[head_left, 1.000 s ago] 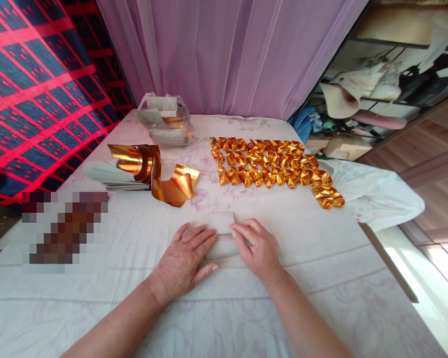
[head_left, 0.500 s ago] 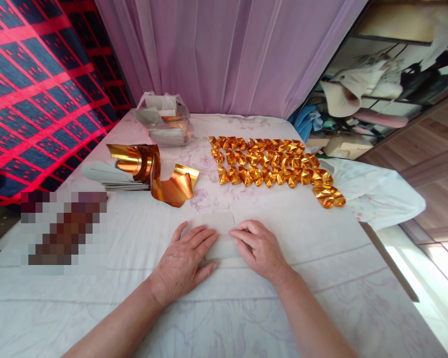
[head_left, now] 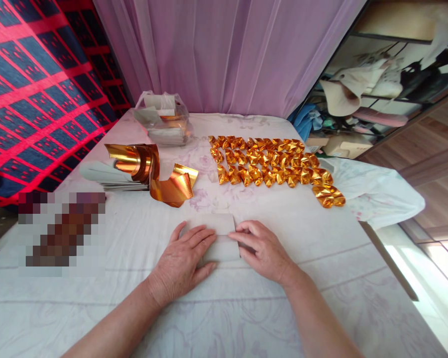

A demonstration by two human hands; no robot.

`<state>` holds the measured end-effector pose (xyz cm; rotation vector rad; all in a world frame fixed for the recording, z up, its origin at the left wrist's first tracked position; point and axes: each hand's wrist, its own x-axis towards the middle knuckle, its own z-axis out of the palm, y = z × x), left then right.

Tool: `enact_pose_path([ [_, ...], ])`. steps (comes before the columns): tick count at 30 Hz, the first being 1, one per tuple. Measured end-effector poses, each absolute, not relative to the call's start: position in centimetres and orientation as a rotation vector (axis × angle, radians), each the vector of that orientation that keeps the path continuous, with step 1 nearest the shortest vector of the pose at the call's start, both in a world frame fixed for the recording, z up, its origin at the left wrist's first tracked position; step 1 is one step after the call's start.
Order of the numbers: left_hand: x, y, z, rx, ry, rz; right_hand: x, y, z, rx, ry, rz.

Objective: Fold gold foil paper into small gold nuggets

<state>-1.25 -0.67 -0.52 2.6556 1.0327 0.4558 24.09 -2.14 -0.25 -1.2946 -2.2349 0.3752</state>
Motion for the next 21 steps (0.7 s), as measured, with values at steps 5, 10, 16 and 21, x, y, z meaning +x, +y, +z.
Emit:
enact_pose_path([
  [5, -1.23, -0.67, -0.62, 2.640, 1.043, 0.488, 24.10, -2.23, -0.28, -1.312, -2.269, 0.392],
  [10, -1.19, -0.68, -0.60, 2.644, 1.044, 0.469, 24.14, -2.19, -0.31, -1.325, -2.278, 0.411],
  [16, -1.34, -0.66, -0.75, 2.671, 1.051, 0.469, 24.28, -2.07, -0.15, -1.288, -2.292, 0.398],
  [21, -1.53, -0.52, -0.92, 2.685, 1.024, 0.485, 24.18, -2.10, -0.27, -1.267, -2.250, 0.365],
])
